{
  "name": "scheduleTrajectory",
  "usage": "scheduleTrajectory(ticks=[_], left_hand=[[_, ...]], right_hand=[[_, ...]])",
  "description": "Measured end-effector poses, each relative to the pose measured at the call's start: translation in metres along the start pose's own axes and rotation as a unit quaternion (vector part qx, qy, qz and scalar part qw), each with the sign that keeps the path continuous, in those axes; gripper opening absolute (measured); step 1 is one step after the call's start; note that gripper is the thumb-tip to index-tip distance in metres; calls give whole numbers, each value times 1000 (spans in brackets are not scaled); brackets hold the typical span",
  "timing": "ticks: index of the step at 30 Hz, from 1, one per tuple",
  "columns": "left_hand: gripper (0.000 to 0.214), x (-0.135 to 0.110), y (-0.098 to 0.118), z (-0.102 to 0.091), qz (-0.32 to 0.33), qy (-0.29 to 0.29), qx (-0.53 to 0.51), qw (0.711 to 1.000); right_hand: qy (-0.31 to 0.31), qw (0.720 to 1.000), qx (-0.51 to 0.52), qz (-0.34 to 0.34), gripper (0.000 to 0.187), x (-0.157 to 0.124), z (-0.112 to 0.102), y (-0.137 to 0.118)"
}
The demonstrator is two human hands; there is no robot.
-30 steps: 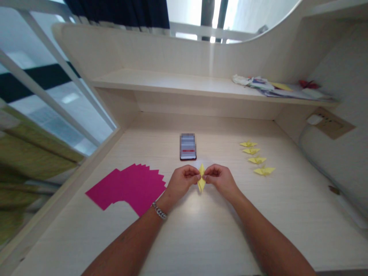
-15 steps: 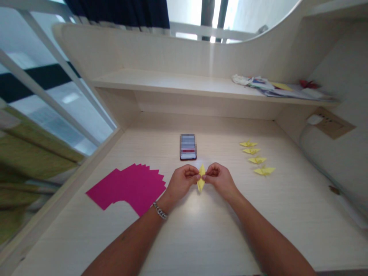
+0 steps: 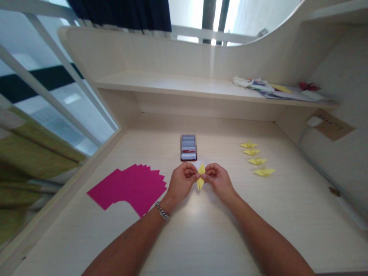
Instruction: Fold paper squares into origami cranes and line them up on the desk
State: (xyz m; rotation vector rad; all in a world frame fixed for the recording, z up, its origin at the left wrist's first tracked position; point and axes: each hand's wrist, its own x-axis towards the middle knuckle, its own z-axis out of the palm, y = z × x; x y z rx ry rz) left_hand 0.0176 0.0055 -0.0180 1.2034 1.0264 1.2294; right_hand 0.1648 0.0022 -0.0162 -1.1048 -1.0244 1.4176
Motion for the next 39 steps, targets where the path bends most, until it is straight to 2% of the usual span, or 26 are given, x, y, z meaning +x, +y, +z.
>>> scheduleTrajectory(ticks=[4,7,9,11,17,23,27,32,39], left_hand=[[26,1,1,2,2,12,1,1000],[28,1,-1,2,2,47,26,999],[28,0,-2,2,7,68,48,997],[25,-1,-2,1,18,75,74,994],[18,-5,0,3,35,40,105,993],[33,1,-8,0,12,34,49,998],[20,3,-13,-4,-14,-34,51,998],[17,3,-12,-5,-32,-45,50,997],[11,4,-5,-5,-72,-69,31,995]], right_hand=[[35,998,-38,-47,32,0,-1,3],[82,978,-152,-118,19,-2,-1,5],[85,961,-219,-148,15,-4,-2,6],[65,958,-237,-151,17,-5,-3,6],[-40,986,-137,-81,27,2,-5,13],[-26,999,-24,-6,27,7,-9,15],[-25,999,-26,4,23,4,-9,11],[-22,999,-14,29,27,2,-10,4],[-47,996,-6,75,31,0,-14,-5]])
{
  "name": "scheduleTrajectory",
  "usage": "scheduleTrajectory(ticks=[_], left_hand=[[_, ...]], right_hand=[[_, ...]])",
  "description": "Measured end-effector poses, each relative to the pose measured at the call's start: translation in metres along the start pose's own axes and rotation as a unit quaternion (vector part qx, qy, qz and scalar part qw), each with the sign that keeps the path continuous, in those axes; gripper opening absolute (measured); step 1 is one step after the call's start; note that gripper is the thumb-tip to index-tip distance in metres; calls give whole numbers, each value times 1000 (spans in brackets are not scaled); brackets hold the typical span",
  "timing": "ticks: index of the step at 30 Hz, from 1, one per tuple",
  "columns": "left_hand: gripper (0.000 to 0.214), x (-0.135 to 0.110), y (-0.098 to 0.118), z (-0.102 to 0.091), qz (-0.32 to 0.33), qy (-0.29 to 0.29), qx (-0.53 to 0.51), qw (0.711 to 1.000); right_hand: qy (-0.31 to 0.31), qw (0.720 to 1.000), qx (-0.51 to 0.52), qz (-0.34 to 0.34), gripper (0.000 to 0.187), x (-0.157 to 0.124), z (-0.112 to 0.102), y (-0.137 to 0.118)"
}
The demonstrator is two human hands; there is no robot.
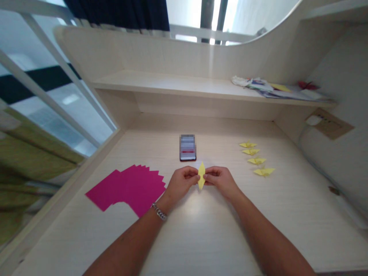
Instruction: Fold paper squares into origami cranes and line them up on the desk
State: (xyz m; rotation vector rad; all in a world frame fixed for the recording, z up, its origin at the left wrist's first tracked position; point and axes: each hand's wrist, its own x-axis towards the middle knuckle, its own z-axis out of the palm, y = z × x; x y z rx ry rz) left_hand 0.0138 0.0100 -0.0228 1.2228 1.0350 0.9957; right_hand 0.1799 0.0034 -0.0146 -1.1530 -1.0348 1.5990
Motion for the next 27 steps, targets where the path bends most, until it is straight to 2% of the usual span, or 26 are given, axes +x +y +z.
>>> scheduleTrajectory(ticks=[8,14,24,27], left_hand=[[9,-1,2,-1,-4,-7,-58,998],[6,-1,4,-3,12,-1,-14,1000],[17,-2,4,0,-9,-11,-34,999],[20,0,2,-1,-6,-14,-7,1000]], right_hand=[[17,999,39,-10,23,-3,1,-1],[-6,998,56,-1,21,-4,1,-3],[36,994,-67,-79,15,0,0,3],[33,991,-91,-96,13,1,-1,7]])
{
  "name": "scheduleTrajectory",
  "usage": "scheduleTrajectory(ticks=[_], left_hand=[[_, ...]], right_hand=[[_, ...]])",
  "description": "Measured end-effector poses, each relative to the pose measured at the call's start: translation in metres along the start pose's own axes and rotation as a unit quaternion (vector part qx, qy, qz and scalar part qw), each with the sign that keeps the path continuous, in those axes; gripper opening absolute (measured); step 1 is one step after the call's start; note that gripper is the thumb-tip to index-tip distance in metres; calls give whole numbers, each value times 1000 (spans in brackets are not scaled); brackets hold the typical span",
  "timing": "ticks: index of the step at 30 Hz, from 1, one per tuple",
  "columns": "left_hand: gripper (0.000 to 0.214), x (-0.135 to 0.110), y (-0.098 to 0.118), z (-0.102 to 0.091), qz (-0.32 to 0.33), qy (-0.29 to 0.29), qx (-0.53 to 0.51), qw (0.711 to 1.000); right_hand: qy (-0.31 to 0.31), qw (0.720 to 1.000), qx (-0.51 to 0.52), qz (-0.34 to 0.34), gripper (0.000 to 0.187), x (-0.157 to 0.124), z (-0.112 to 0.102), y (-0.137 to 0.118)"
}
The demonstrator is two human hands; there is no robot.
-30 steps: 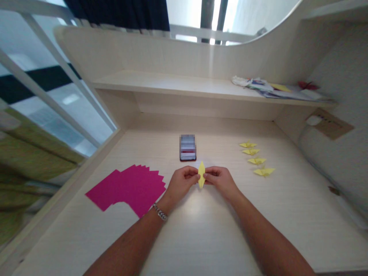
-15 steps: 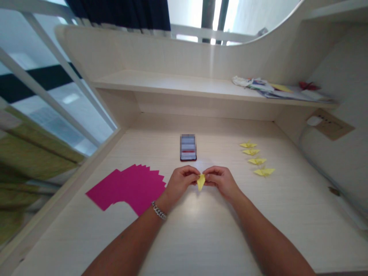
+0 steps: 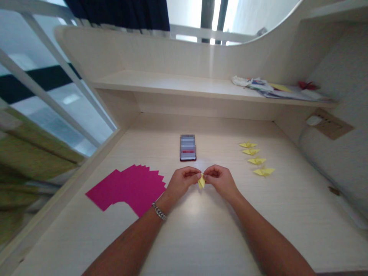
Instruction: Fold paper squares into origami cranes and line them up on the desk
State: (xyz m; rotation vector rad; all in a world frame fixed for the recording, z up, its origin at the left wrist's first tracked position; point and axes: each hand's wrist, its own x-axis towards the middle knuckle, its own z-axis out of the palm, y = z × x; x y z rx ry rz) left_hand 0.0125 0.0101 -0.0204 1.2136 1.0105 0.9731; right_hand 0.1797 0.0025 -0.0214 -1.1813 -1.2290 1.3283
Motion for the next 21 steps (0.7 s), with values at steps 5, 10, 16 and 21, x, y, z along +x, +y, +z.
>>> scheduleTrajectory(ticks=[5,10,16,21], left_hand=[[16,1,-3,-1,10,8,44,999],[17,1,0,0,19,15,84,996],[20,0,3,0,27,6,112,993],[22,1,2,-1,49,-2,138,989]], right_hand=[[-2,1000,-13,1,13,-2,1,1],[-12,1000,9,21,16,-4,3,-3],[-17,999,-9,26,20,-3,5,-4],[6,1000,-20,8,19,-3,9,0]])
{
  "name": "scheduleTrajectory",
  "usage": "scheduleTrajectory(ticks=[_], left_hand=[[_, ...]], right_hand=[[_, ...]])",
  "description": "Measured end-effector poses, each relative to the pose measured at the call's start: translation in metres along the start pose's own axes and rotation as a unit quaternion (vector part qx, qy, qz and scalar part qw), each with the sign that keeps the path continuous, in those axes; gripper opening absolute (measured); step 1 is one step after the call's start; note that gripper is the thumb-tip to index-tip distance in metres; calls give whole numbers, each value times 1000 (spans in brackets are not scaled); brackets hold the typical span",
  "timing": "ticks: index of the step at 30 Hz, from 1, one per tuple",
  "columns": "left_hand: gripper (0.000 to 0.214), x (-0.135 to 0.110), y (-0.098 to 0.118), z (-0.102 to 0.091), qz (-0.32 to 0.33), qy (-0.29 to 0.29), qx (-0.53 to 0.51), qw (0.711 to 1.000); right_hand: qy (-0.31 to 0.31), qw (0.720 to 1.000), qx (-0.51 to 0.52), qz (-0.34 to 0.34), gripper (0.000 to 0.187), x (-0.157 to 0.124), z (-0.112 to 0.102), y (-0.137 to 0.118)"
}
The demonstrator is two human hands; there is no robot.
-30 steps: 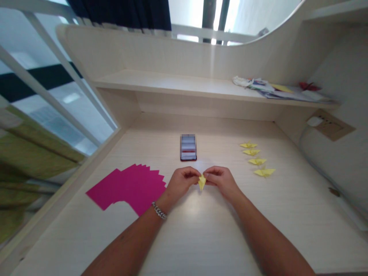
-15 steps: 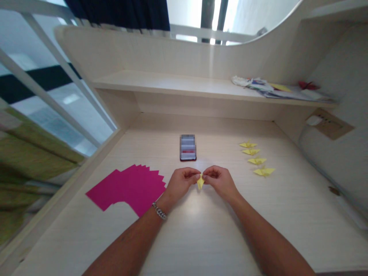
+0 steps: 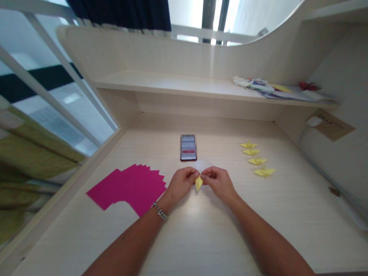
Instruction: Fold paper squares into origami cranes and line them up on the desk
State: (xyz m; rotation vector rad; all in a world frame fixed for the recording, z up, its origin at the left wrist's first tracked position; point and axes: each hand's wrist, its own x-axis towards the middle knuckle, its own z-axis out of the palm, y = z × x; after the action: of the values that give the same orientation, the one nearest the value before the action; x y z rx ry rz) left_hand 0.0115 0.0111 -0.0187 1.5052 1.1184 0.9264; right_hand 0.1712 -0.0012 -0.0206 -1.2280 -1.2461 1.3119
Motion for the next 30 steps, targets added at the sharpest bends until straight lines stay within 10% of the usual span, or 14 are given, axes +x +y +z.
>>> scheduleTrajectory(ticks=[30], left_hand=[[17,1,-1,2,-48,43,-104,993]], right_hand=[[51,998,45,3,19,-1,5,-5]])
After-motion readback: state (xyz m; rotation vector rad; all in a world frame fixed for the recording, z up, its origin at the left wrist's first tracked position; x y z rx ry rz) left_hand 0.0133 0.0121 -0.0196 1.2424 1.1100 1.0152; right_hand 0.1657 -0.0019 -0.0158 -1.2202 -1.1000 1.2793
